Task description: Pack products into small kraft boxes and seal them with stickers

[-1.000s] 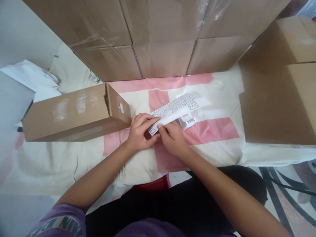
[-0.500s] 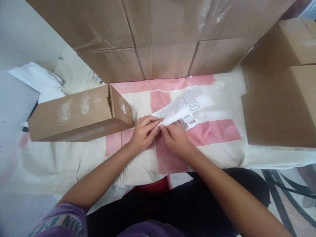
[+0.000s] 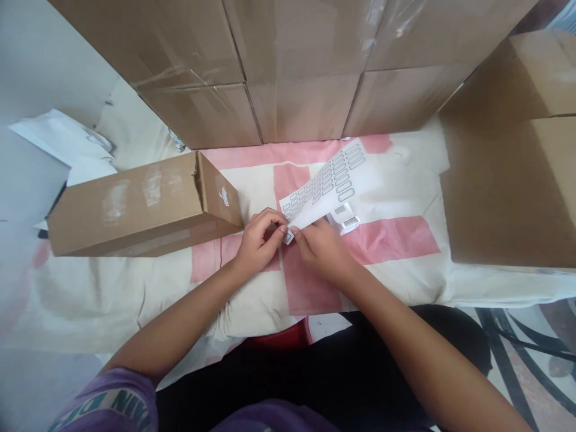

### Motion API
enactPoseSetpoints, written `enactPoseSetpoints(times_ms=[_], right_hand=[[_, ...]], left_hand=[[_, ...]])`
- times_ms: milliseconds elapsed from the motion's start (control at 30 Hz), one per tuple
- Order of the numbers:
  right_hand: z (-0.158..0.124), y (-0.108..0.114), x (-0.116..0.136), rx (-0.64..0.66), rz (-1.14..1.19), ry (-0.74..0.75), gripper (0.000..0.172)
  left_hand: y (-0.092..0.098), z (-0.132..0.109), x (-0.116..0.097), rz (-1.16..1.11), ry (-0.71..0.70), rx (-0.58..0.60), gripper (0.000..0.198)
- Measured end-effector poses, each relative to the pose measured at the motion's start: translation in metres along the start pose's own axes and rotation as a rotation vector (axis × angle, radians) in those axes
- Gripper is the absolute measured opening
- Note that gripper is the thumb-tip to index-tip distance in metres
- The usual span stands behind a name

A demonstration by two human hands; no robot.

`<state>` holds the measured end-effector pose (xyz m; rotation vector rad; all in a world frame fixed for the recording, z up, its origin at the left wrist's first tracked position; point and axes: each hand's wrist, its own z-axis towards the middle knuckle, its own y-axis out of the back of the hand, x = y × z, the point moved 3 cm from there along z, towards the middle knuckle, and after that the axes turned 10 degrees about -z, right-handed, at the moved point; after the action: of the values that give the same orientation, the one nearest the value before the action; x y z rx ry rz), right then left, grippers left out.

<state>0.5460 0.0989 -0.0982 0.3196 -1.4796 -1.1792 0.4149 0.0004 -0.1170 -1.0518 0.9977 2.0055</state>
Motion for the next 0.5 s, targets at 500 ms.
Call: enactPoseSetpoints(times_ms=[500], right_hand=[[0.021, -0.020, -0.011, 0.013, 0.703, -0.547, 0.019]], left_hand=[[0.004, -0.003, 0.015, -0.242, 0.132, -0.272, 0.026]])
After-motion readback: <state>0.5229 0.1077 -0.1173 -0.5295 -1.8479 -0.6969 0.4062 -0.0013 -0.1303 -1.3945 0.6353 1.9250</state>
